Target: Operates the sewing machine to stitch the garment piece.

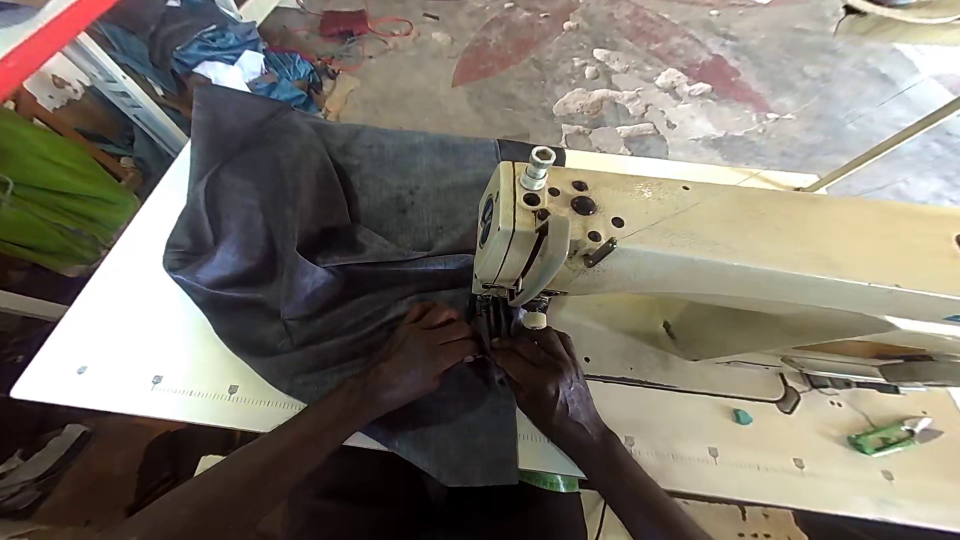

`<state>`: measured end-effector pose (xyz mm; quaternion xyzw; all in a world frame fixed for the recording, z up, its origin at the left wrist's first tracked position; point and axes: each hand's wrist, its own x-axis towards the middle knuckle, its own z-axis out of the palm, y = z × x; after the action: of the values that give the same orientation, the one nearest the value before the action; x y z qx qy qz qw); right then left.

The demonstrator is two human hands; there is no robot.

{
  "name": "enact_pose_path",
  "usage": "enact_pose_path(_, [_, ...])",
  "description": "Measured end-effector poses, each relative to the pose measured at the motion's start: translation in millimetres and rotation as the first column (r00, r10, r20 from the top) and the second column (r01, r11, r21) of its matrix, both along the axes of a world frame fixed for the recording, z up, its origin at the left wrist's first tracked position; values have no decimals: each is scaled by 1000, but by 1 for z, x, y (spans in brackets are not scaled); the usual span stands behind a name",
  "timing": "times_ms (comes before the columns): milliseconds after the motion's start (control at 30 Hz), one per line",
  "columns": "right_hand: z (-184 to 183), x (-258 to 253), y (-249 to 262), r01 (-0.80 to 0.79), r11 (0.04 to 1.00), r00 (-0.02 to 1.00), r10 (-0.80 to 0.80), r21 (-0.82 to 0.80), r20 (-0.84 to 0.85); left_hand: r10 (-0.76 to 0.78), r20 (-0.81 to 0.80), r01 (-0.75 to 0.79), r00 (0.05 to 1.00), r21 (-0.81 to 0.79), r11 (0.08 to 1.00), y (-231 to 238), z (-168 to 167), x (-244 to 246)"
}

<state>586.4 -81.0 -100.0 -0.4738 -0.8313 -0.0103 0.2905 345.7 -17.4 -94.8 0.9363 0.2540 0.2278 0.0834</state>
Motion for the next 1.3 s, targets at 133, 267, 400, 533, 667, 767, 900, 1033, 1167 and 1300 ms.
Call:
enact_pose_path(133, [0, -2, -1, 9, 1000, 1000, -9, 0, 14, -2, -10, 2, 1000, -1, 1000, 3, 0, -1])
enact_pose_path(267, [1, -6, -1, 46, 999, 999, -46, -5, 21, -1, -19, 2, 1000, 12, 1000, 9, 2, -3])
enact_pose_path(400, [-1, -9, 0, 80, 997, 997, -80, -3, 25, -21, -17, 21, 1000, 11, 1000, 17, 2, -5])
enact_pose_path(533, [-2, -11, 0, 112, 994, 994, -112, -14, 17, -43, -6, 43, 999, -2, 999, 20, 1, -7])
enact_pose_path(667, [-2, -12, 0, 127, 992, 991, -127, -1, 30, -54, 16, 54, 998, -14, 998, 21, 2, -8])
enact_pose_path(767, [-3, -11, 0, 134, 991, 990, -134, -2, 34, -46, 13, 46, 999, -15, 999, 22, 1, -7])
enact_pose_path(900, [-3, -13, 1, 168, 986, 985, -167, -7, 30, -42, 5, 42, 999, -13, 999, 26, 1, -7])
enact_pose_path(1033, [-3, -15, 2, 197, 980, 980, -197, -2, 34, -8, -16, 8, 1000, -1, 1000, 27, 2, -7])
enact_pose_path(1167, [-3, -13, -1, 185, 983, 983, -185, 12, -3, 87, -68, -92, 994, -75, 993, -1, 15, -5])
enact_pose_path(1300, [-2, -10, -3, 140, 989, 990, -139, 46, -20, 139, -57, -149, 989, -247, 958, -55, 25, 0])
